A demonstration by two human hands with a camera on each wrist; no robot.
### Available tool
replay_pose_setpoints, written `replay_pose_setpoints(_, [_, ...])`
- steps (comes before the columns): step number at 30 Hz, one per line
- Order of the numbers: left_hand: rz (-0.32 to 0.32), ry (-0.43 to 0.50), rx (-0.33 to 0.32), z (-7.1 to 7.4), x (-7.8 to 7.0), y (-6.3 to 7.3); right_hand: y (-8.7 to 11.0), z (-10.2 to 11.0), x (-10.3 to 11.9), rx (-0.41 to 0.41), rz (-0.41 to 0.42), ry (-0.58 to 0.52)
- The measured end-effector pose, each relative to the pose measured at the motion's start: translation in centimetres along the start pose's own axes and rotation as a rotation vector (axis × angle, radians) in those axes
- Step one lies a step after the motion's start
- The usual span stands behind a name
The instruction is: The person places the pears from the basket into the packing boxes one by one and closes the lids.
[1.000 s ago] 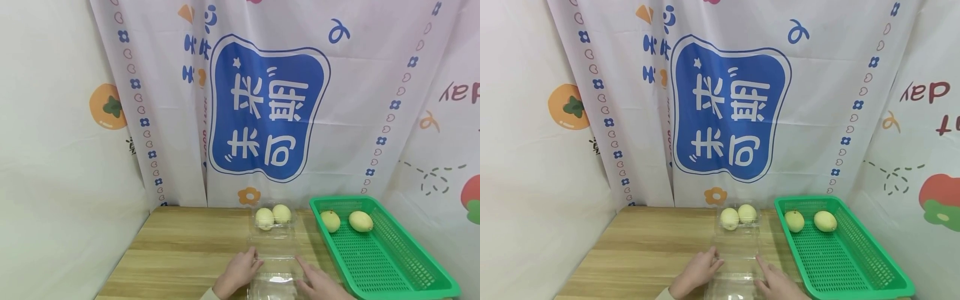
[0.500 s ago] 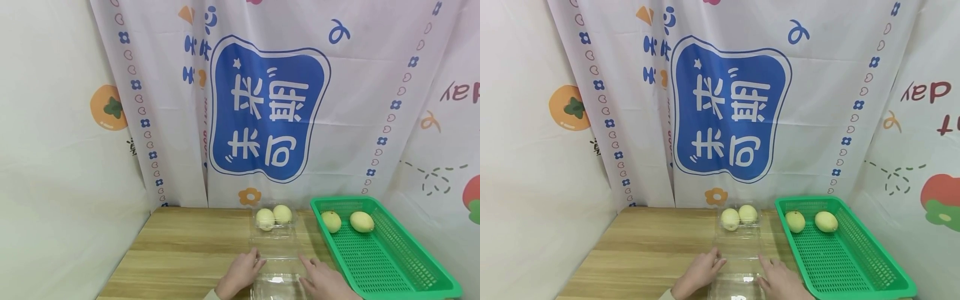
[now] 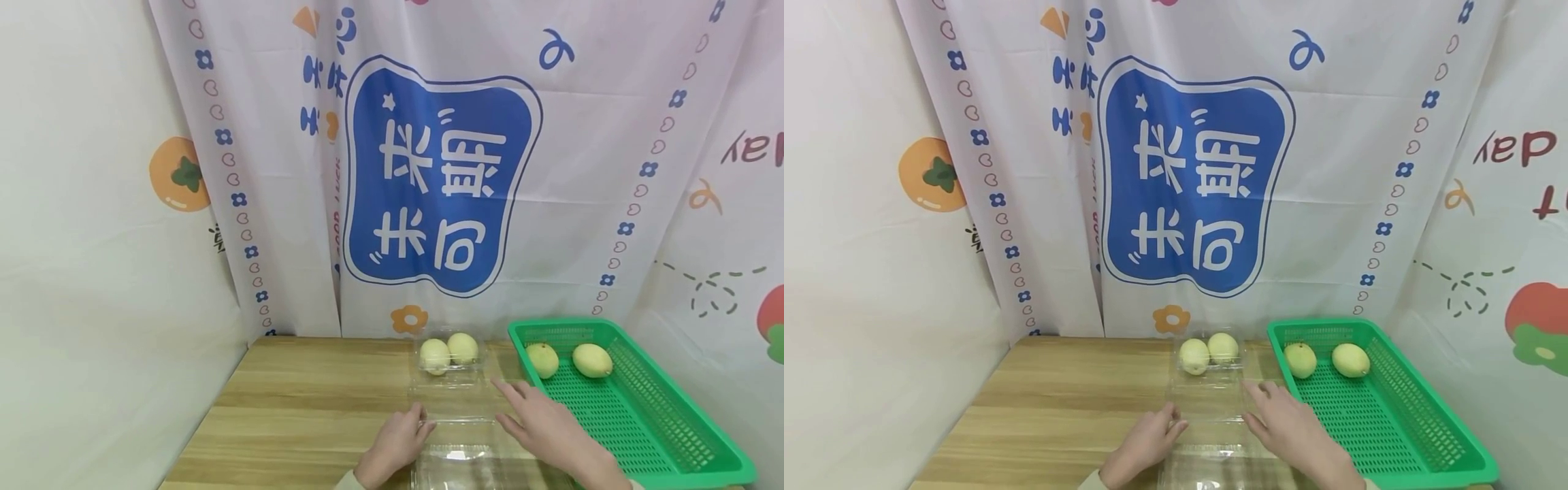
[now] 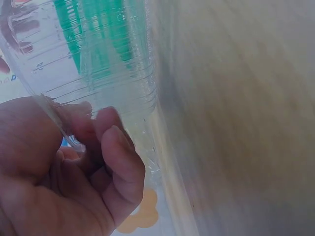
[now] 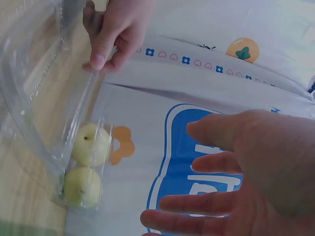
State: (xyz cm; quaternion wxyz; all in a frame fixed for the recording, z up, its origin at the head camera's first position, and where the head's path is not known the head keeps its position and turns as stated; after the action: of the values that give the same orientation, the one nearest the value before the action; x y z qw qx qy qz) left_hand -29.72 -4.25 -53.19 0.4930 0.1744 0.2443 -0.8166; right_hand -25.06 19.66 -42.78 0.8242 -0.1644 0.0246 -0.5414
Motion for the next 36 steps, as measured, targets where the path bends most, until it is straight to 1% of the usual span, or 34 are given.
replay_pose_setpoints(6, [-0.011, -0.001, -0.002, 0.1, -0.1, 0.1, -1.3, 0.6, -0.9, 0.012, -0.001, 0.023])
replay_pose_setpoints(10, [-0.004, -0.001, 0.002, 0.1, -0.1, 0.2, -1.9, 0.9, -1.6, -0.005, 0.004, 0.028])
replay_pose_setpoints(17, [0.003, -0.008, 0.007, 0.2, -0.1, 0.2, -2.8, 1.9, -3.2, 0.028, -0.017, -0.091])
replay_pose_setpoints(24, [0.012, -0.012, 0.018, 0.1, -0.1, 0.2, -3.4, 2.4, -4.8, 0.001, -0.004, -0.163])
replay_pose_setpoints(27, [0.012, -0.010, 0.024, -0.1, -0.2, 0.2, -3.6, 2.5, -5.6, -0.014, 0.006, -0.194])
replay_pose_setpoints(31, [0.016, -0.004, 0.024, -0.1, -0.1, 0.2, -3.8, 2.3, -6.5, -0.010, -0.001, -0.243])
replay_pose_setpoints(36, [0.028, -0.007, 0.024, -0.1, 0.0, 0.0, -4.1, 2.0, -7.7, -0.005, -0.042, -0.308])
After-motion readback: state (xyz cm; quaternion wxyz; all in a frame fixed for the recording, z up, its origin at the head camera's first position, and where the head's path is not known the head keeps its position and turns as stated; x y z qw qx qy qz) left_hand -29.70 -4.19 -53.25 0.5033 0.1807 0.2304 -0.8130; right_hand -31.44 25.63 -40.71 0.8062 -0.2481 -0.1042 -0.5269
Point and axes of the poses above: each hand's wrist, its own y-axis away from the middle knuckle, its own z-axis out of the back of the hand, x = y × z, the point moved 3 cm from there along -y, towards the middle knuckle, and after that the axes turned 2 degrees about -z, right-handed, at the moved point
